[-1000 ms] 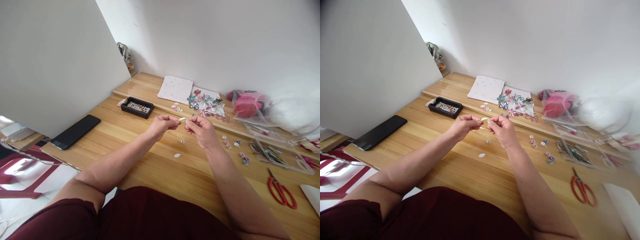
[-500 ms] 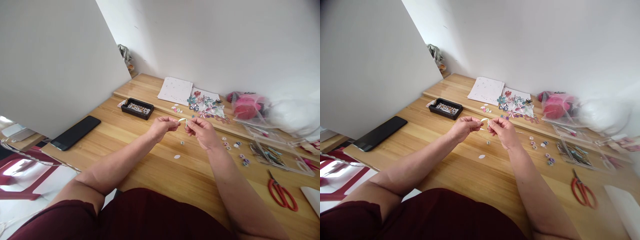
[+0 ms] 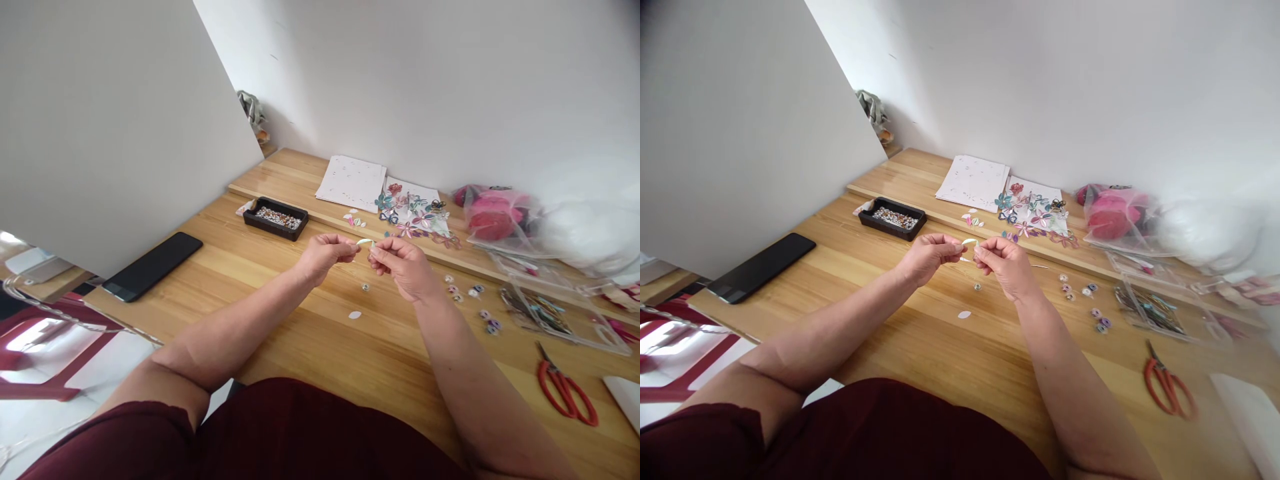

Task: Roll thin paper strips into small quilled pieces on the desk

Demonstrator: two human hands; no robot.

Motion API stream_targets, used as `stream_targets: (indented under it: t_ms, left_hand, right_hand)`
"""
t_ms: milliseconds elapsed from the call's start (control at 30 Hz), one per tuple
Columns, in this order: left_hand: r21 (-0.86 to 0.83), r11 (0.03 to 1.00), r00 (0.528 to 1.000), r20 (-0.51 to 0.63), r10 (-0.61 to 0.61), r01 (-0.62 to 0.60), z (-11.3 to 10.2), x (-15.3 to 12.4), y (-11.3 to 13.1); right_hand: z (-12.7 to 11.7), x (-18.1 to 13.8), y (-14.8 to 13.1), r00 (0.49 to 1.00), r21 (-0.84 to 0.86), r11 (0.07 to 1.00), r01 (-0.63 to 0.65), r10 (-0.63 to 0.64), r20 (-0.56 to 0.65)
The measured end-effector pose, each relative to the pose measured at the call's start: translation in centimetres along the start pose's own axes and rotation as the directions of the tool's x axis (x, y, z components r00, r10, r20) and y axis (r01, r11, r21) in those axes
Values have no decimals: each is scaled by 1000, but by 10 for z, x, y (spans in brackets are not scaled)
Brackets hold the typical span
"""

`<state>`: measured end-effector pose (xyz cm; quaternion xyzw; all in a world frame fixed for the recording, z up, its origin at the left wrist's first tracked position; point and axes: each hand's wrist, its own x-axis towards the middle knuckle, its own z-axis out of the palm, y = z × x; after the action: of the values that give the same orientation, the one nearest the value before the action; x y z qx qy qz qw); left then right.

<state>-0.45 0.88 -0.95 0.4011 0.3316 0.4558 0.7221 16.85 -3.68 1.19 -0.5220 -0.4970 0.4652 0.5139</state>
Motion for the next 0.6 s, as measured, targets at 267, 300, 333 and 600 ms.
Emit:
stream_targets:
  t_ms: [267, 300, 333, 600]
  left_hand:
    - [37, 999, 1000, -4, 3, -3, 1, -1, -1]
    - [37, 999, 1000, -4, 2, -2, 1, -1, -1]
    - [36, 999, 1000, -4, 0, 0, 1, -1, -1]
    - [-20, 1000, 1000, -23, -8, 7, 5, -2, -5]
  right_hand:
    - [-5, 0, -5, 999, -25, 1000, -19, 19, -31]
    - [-4, 0, -4, 999, -23, 1000, -22, 21, -38]
    - [-3, 1, -3, 999, -18, 1000, -22, 21, -48]
    - [8, 2, 3, 987, 87, 996, -28, 41, -155]
